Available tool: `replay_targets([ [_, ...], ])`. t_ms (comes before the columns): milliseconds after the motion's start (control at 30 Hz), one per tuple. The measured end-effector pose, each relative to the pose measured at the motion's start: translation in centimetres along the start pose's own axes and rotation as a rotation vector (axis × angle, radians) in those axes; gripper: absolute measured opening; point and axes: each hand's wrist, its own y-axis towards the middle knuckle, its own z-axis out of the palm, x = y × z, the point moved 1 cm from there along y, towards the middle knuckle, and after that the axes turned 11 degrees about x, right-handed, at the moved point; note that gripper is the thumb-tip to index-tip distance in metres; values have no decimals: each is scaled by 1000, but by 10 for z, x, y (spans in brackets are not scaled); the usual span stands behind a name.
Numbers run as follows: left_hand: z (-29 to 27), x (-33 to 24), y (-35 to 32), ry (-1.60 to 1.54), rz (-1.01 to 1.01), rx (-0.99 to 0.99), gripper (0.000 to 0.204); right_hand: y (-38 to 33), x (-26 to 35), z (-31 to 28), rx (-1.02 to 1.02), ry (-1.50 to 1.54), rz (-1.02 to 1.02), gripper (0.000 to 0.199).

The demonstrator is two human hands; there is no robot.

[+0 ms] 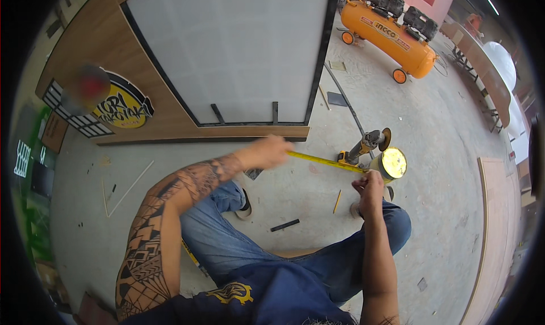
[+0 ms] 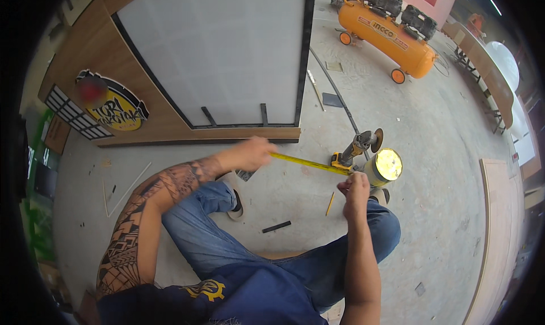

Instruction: The recorder applies adhesive or sealant to small black metal brackets and attaches them to the base of a cabinet or furniture piece, using a tape measure to ensure correct spacing.

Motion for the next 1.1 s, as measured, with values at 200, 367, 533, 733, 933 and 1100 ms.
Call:
replay_targets([
  [200, -67, 119, -82, -77, -416, -30, 26, -6, -17, -15, 160, -33, 298, 40],
  [367, -60, 172, -123, 86, -680, -277, 24, -22, -23, 1, 416, -794, 161, 61],
  [533, -55, 184, -114, 134, -837, -381, 25, -29, -5, 9, 414, -1024, 173, 53],
  [733, -59, 186, -105, 106, -896, -346, 25, -23, -13, 6, 398, -1071, 95, 48],
  [933, -62, 177, -97, 88, -937, -346, 26, -27, -6, 9, 398, -1121, 89, 48],
  [1100, -61, 179, -95, 96, -951, -341, 26, -27, -3, 11, 407, -1126, 100, 48],
])
